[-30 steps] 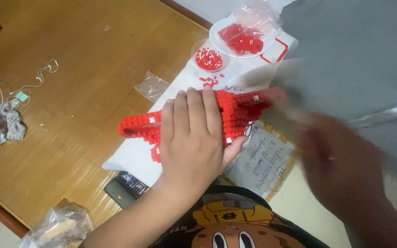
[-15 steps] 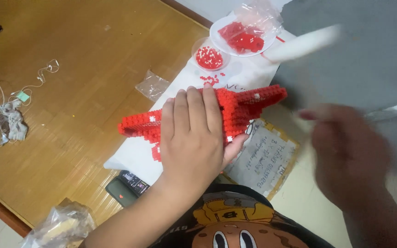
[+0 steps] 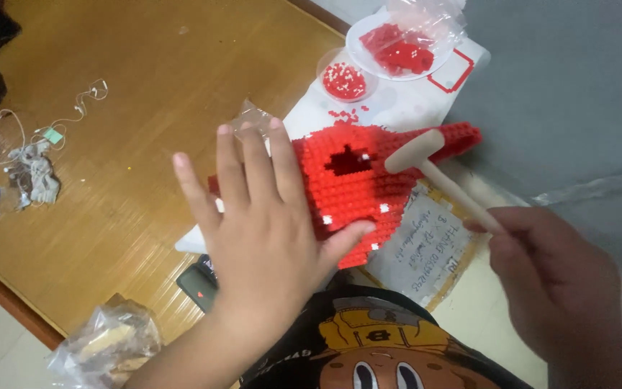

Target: Assembling a complex red block structure by connecting pieces and using a mallet to secure them.

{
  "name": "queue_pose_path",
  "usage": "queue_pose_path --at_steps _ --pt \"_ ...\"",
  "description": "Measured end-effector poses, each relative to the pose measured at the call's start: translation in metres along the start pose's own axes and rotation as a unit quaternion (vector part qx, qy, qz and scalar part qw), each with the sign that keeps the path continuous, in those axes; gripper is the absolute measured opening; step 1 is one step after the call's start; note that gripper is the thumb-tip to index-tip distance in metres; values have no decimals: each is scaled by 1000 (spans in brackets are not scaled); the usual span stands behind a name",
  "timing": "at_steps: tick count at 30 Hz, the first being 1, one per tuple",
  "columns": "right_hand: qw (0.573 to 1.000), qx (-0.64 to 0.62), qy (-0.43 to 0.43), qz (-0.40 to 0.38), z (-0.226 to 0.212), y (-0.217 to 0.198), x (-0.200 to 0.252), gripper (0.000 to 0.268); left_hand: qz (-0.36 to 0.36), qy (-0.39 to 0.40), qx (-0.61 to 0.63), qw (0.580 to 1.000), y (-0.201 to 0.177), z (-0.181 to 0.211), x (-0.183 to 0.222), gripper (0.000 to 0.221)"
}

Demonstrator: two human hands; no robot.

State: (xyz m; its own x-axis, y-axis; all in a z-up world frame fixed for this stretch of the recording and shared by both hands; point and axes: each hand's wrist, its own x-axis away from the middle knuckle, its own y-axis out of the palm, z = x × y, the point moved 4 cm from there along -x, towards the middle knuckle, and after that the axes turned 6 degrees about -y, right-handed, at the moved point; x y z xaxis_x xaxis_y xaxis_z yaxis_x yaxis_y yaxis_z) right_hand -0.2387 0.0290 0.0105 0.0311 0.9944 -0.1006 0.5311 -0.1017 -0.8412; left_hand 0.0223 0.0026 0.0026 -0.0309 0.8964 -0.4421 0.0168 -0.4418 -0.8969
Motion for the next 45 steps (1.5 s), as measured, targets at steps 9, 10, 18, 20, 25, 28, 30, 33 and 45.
queue_pose_path --at_steps 9,10,18,20,25,28,30,33,45 --pt "999 -2 -29 41 -30 3 6 26 84 -7 13 996 13 -3 9 134" --pt "993 -45 -52 93 -35 1 8 25 89 -3 21 996 14 -3 9 136" --pt "977 147 46 -144 -24 14 -7 26 108 2 23 994 11 -4 9 122" --pt "991 119 -3 -66 -14 7 -6 38 112 0 28 993 12 -3 10 122" --pt "972 175 22 -158 -43 23 -20 26 120 -7 34 992 8 -1 10 116" --pt "985 -124 -99 65 -47 7 2 35 93 -15 40 995 7 2 11 115" --pt "999 -21 -31 -20 -46 13 -10 34 66 -21 40 997 3 4 11 116" --pt "993 71 0 -98 -44 18 -8 35 39 -31 32 998 2 4 11 116" --pt "998 -12 -67 -14 -29 7 -2 29 25 -24 35 999 11 2 12 115"
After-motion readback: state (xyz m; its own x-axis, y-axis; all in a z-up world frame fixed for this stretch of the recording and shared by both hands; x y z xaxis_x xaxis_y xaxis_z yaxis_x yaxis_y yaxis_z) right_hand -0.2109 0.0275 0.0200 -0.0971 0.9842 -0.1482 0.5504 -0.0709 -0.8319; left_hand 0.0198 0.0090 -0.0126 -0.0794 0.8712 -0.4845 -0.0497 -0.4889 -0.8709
